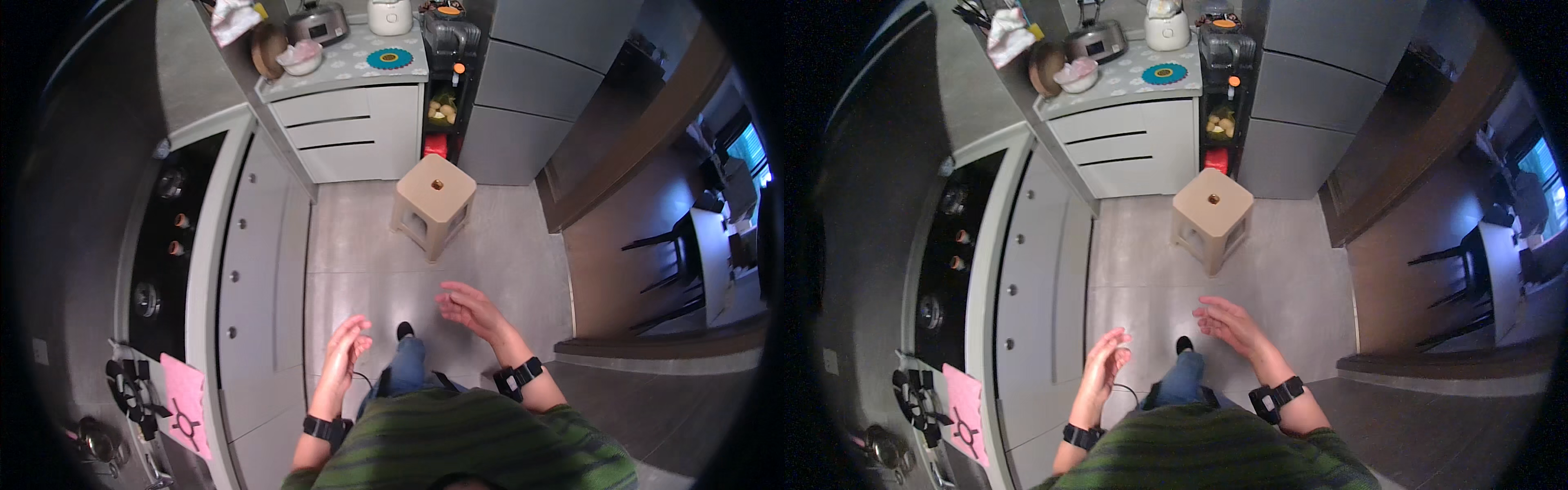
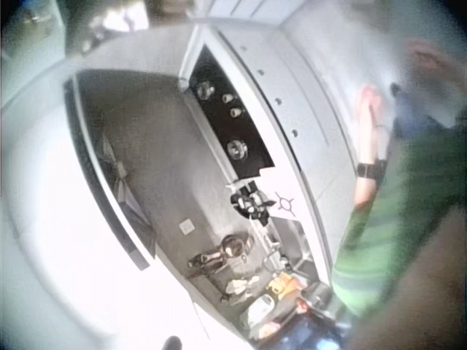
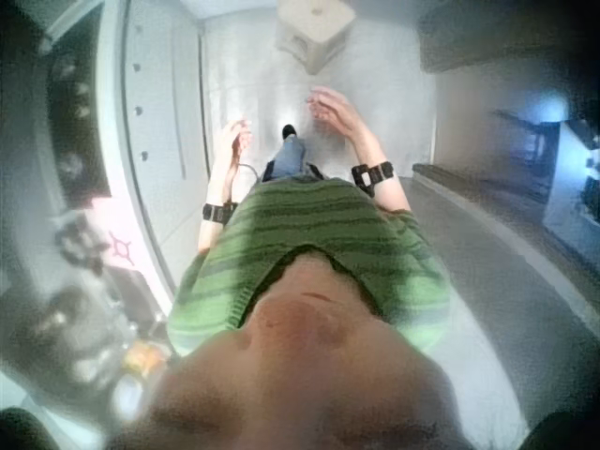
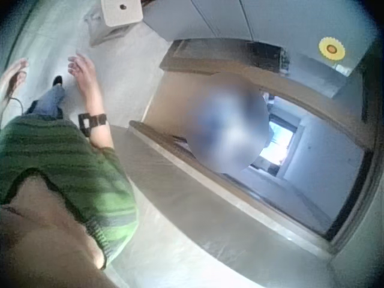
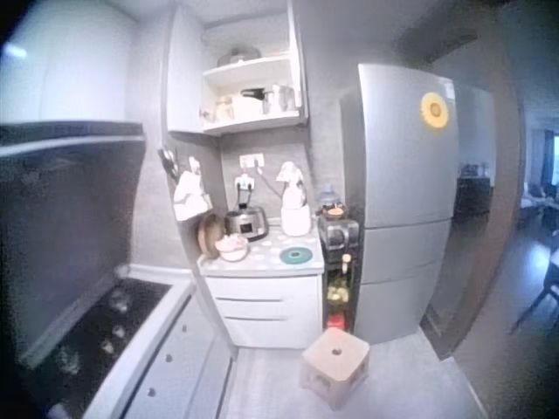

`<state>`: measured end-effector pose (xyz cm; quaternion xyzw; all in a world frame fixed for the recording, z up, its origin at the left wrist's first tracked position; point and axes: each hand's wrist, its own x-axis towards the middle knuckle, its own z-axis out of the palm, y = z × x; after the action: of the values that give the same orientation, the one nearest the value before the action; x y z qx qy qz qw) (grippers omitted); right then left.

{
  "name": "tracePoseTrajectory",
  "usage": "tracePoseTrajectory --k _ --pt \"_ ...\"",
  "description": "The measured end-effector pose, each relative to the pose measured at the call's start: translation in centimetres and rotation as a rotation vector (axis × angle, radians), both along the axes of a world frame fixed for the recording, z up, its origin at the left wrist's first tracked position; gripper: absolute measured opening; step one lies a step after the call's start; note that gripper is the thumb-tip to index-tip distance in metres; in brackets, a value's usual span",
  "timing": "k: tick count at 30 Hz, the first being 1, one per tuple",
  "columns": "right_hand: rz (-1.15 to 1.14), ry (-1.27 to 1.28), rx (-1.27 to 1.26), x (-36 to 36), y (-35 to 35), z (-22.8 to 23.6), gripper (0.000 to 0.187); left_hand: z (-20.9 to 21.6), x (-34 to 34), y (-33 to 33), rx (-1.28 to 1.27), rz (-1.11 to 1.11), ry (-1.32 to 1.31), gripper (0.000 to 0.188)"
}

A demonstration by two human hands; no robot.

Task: The person moves a bowl and pitcher between rooms, then returns to the kitchen to reorganize items in an overhead cabinet. They rearrange spice jars and packets on the shelf, then place a stove grate on the counter and handle a small snack item.

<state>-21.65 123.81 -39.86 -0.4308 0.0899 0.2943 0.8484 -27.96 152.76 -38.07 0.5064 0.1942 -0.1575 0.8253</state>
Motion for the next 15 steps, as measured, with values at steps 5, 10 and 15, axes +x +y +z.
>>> tracePoseTrajectory --k 5,10,15 --pt "-0.175 0.032 -0.024 7.5 -5.1 -1.8 0.037 0.6 8.7 -2.9 0.007 -0.075 0.000 0.037" --pt "-0.135 0.207 -0.072 16.7 -8.9 -6.7 0.033 1.1 14.0 -4.8 0.085 0.003 0.119 0.037" --pt "0.022 0.317 -0.211 29.3 -9.8 -17.8 0.033 -1.6 16.2 -7.7 0.104 0.301 0.233 0.036"
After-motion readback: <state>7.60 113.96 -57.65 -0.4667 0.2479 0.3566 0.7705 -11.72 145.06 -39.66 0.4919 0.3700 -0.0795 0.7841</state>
